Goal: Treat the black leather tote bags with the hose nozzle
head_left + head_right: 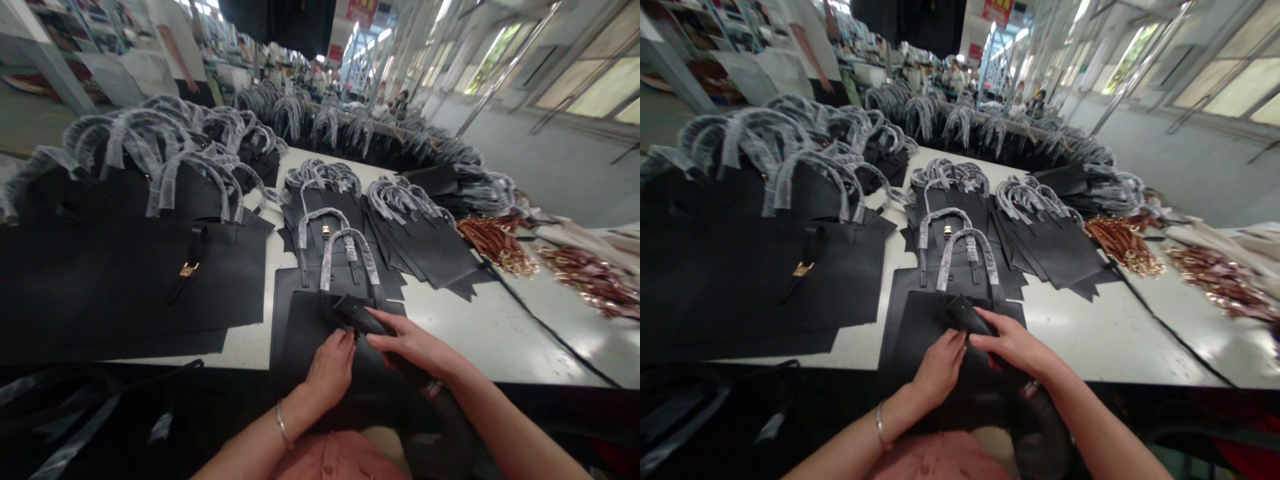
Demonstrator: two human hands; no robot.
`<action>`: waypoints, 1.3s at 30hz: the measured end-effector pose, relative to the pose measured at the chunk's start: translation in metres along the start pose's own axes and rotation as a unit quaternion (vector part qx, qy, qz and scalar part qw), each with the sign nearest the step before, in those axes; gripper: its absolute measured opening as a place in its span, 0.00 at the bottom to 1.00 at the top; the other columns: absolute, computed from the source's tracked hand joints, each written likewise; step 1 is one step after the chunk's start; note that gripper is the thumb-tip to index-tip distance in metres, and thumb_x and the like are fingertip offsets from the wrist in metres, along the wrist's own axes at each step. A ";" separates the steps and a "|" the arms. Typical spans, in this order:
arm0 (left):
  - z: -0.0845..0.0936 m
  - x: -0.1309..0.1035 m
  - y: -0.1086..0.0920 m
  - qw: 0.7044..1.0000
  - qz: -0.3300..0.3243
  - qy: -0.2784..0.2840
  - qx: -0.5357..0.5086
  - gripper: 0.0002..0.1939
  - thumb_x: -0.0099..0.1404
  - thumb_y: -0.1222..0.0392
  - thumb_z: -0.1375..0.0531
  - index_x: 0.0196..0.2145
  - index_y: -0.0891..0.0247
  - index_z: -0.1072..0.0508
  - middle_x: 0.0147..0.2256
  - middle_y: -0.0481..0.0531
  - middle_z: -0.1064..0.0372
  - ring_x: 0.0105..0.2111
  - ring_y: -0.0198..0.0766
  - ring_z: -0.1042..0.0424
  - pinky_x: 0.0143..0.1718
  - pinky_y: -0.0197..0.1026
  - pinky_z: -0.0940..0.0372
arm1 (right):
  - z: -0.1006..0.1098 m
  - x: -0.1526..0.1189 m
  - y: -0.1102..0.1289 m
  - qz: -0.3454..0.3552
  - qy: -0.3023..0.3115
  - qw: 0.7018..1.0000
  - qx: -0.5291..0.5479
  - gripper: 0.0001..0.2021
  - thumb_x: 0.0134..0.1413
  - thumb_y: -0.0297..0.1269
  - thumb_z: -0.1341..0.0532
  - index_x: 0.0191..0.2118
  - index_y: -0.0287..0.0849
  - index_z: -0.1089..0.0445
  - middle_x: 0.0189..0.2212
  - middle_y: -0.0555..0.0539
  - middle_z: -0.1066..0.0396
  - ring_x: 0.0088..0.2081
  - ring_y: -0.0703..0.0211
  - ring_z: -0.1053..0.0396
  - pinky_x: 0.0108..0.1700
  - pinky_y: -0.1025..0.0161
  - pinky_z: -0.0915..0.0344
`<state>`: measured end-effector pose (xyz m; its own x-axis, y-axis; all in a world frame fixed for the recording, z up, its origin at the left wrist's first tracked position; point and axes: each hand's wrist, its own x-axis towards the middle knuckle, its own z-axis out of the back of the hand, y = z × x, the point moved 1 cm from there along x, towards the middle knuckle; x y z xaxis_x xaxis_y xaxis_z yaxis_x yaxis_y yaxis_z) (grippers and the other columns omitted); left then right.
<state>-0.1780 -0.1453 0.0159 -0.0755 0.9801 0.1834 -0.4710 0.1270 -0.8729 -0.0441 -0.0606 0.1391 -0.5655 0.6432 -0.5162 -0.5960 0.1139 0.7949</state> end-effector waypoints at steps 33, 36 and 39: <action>0.093 0.020 0.054 0.905 0.145 -0.178 0.358 0.11 0.60 0.55 0.36 0.33 0.62 0.33 0.34 0.50 0.38 0.39 0.43 0.36 0.40 0.44 0.42 | -0.039 0.128 0.056 -0.037 0.176 0.984 0.014 0.11 0.52 0.42 0.37 0.38 0.42 0.34 0.21 0.54 0.34 0.15 0.63 0.35 0.16 0.67 0.36; 0.094 0.020 0.054 0.904 0.151 -0.186 0.354 0.11 0.59 0.55 0.35 0.32 0.62 0.33 0.34 0.50 0.38 0.38 0.43 0.37 0.40 0.44 0.42 | -0.038 0.134 0.063 -0.038 0.189 0.981 0.006 0.10 0.52 0.41 0.37 0.37 0.42 0.34 0.20 0.54 0.34 0.15 0.64 0.35 0.16 0.68 0.36; 0.094 0.020 0.053 0.902 0.158 -0.191 0.354 0.12 0.59 0.54 0.35 0.32 0.63 0.33 0.34 0.50 0.38 0.38 0.43 0.37 0.39 0.44 0.42 | -0.033 0.131 0.066 -0.049 0.201 0.978 -0.009 0.12 0.51 0.42 0.35 0.38 0.42 0.33 0.19 0.54 0.34 0.14 0.63 0.35 0.16 0.68 0.36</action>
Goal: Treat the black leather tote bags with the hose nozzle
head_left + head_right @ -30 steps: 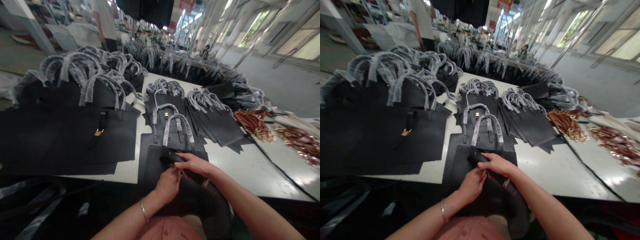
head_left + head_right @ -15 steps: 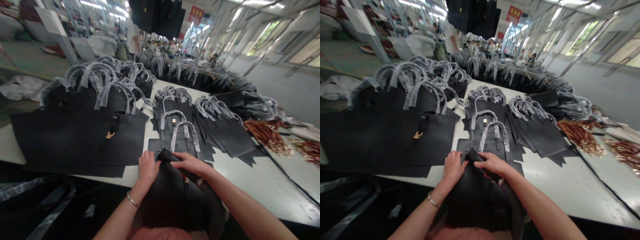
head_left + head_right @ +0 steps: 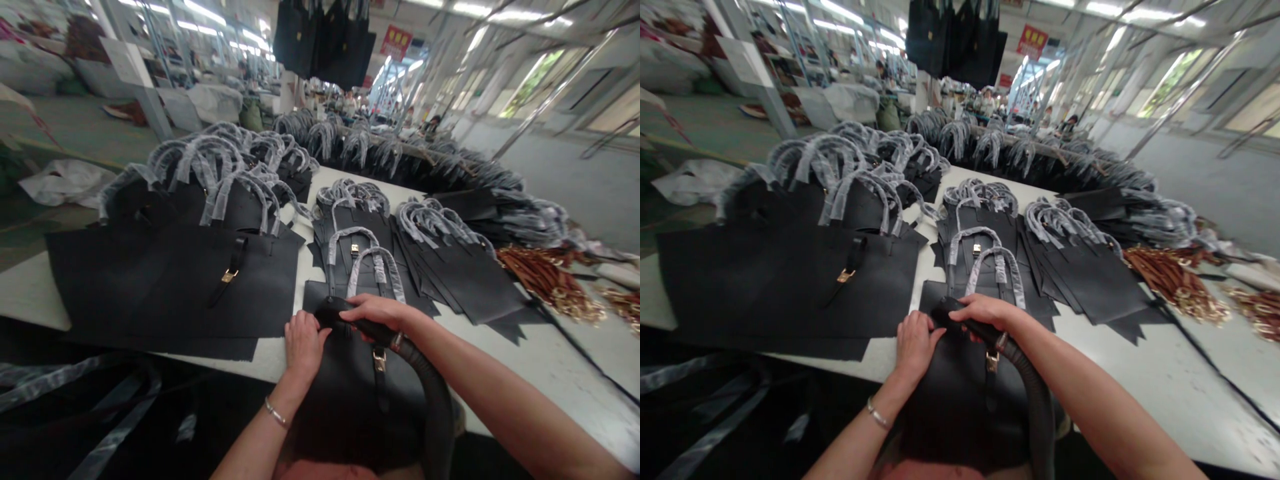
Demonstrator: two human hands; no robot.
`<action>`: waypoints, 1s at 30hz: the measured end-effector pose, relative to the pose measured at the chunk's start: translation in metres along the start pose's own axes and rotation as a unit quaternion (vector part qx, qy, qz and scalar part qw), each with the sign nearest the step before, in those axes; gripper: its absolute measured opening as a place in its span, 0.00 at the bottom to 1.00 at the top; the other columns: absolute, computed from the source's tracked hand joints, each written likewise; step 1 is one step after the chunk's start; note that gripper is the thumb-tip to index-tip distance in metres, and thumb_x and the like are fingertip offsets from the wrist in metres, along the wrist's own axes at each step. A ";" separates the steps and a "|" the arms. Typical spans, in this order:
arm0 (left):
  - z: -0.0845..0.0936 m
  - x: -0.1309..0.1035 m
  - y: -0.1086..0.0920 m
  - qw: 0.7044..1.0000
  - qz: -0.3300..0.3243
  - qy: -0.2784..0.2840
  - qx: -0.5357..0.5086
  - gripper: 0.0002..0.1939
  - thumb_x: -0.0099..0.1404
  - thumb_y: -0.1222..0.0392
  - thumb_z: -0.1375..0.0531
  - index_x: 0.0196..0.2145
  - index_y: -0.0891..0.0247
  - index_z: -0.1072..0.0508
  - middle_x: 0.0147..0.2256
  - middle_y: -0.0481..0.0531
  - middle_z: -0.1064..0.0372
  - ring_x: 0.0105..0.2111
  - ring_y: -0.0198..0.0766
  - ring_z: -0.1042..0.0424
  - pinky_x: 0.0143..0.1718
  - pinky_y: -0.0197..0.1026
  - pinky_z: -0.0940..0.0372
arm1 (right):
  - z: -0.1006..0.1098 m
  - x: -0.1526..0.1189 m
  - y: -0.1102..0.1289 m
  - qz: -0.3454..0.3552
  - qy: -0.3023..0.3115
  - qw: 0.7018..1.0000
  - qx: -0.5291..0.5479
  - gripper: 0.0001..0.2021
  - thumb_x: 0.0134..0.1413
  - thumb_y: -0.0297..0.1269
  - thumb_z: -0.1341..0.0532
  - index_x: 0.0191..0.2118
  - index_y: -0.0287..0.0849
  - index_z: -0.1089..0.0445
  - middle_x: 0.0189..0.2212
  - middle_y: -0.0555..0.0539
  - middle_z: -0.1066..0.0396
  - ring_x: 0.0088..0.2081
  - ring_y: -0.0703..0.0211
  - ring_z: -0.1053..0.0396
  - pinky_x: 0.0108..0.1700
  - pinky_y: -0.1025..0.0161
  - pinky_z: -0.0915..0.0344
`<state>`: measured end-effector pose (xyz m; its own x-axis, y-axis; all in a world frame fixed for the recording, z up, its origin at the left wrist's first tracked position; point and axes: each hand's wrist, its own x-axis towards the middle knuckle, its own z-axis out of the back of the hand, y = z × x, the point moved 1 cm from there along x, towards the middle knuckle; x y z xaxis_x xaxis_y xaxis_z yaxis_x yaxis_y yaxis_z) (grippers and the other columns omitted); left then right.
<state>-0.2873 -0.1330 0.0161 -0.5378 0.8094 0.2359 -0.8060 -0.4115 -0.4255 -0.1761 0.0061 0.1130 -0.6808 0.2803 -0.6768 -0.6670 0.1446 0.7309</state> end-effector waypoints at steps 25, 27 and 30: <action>0.001 0.025 -0.018 0.991 -0.013 0.105 0.077 0.18 0.65 0.47 0.49 0.33 0.64 0.28 0.34 0.59 0.30 0.36 0.50 0.29 0.36 0.45 0.38 | 0.054 -0.210 -0.091 0.108 -0.401 0.904 0.104 0.19 0.50 0.43 0.35 0.47 0.43 0.35 0.25 0.52 0.32 0.20 0.64 0.33 0.20 0.68 0.34; -0.003 0.027 -0.017 0.993 0.013 0.114 0.020 0.15 0.65 0.49 0.49 0.34 0.63 0.30 0.29 0.56 0.30 0.32 0.48 0.29 0.33 0.44 0.38 | 0.052 -0.218 -0.118 0.066 -0.398 0.907 0.120 0.16 0.50 0.43 0.35 0.42 0.42 0.35 0.24 0.52 0.33 0.19 0.64 0.33 0.20 0.68 0.35; 0.002 0.034 -0.025 0.971 0.029 0.144 -0.187 0.13 0.61 0.49 0.44 0.30 0.62 0.33 0.25 0.51 0.31 0.29 0.44 0.29 0.31 0.41 0.36 | 0.043 -0.220 -0.152 0.046 -0.386 0.909 0.152 0.14 0.50 0.43 0.35 0.40 0.41 0.34 0.23 0.52 0.34 0.18 0.65 0.34 0.18 0.69 0.37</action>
<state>-0.2861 -0.0961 0.0364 -0.4457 0.8947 -0.0292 -0.6008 -0.3232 -0.7312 0.0883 -0.0367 0.1550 -0.2356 0.8698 -0.4334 -0.4242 0.3092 0.8511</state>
